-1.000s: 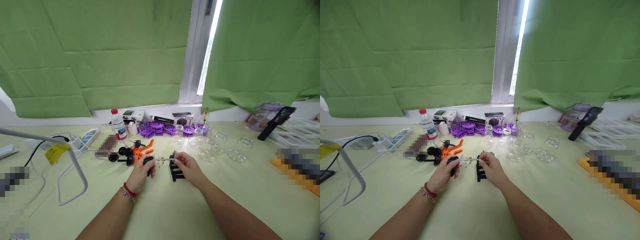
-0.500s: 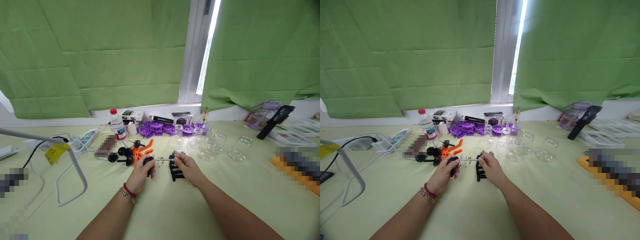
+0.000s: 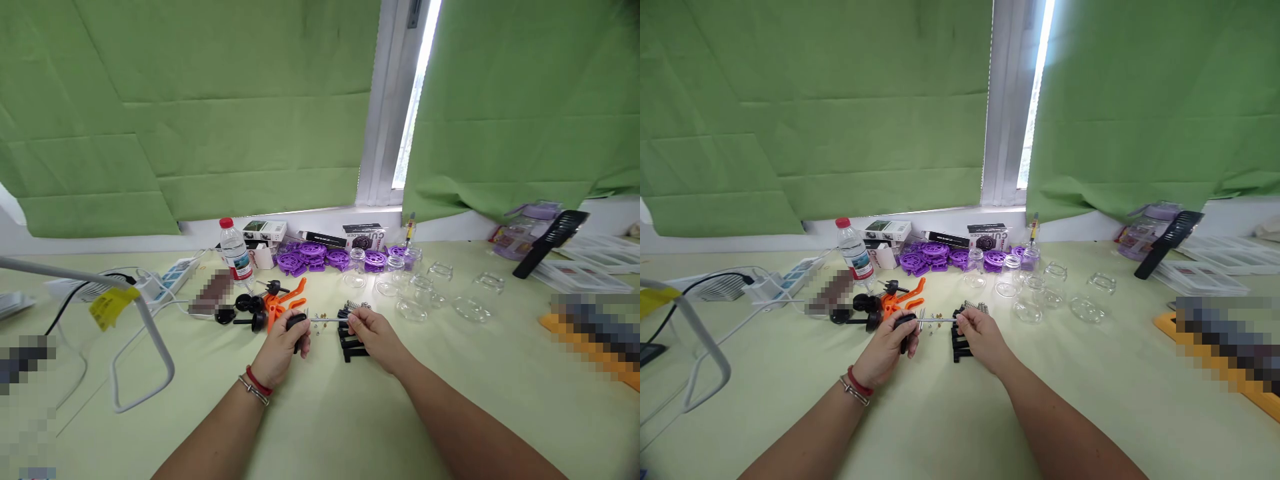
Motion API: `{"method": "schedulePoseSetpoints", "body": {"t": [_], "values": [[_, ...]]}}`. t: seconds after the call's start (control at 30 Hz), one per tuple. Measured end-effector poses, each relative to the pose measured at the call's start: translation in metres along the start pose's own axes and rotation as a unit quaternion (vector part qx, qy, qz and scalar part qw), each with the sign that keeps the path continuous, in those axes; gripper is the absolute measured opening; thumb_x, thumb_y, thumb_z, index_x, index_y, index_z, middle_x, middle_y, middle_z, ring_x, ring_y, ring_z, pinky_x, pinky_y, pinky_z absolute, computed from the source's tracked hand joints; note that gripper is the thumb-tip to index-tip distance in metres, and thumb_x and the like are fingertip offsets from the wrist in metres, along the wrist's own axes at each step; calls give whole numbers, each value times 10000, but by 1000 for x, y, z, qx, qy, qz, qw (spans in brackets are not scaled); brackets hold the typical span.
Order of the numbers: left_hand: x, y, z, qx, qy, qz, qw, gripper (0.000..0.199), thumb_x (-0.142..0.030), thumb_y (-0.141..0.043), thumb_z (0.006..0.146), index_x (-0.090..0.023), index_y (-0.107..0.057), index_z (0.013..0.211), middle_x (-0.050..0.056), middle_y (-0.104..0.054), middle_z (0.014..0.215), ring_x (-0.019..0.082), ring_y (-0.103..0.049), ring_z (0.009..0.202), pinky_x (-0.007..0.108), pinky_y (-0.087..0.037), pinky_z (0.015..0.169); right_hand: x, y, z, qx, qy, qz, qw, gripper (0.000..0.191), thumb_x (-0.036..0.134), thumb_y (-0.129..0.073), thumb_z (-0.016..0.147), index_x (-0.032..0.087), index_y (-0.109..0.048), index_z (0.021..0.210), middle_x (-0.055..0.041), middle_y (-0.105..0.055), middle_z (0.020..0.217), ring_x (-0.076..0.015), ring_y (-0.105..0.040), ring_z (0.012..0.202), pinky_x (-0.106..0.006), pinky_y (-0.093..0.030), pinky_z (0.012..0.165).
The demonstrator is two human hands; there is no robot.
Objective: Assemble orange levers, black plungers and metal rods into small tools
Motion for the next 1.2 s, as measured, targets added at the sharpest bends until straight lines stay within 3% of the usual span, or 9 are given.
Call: {"method": "schedulePoseSetpoints", "body": {"t": [0.23, 0.5, 1.2], "values": [[-2, -1, 0, -6, 4, 0, 1000, 244, -362, -603, 776, -182, -458, 854, -22, -549, 704, 84, -508, 478, 223, -367, 436, 4, 1, 1, -7, -15, 54, 998, 360, 544, -462, 836, 198, -565, 848, -6, -568, 734, -113, -434, 569, -247, -344, 525], [-2, -1, 1, -7, 5, -3, 1000, 240, -364, -603, 778, -178, -467, 846, -27, -545, 683, 84, -509, 473, 227, -364, 439, -1, 1, 2, -10, 32, 59, 998, 232, 410, -584, 778, 191, -543, 841, -7, -552, 741, -142, -515, 705, -271, -403, 618], [-1, -1, 0, -14, 16, -4, 1000, 283, -394, -627, 741, -177, -480, 847, -28, -552, 692, 81, -514, 465, 227, -368, 431, -4, 1, 1, 9, 3, 18, 1000, 344, 522, -457, 851, 207, -533, 736, 1, -576, 698, -111, -412, 531, -257, -342, 527]]}}
Point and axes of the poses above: each hand's wrist, its own z-axis towards the middle knuckle, its own y-axis out of the back of the hand, x = y × z, the point moved 1 cm from there along z, towards the middle knuckle
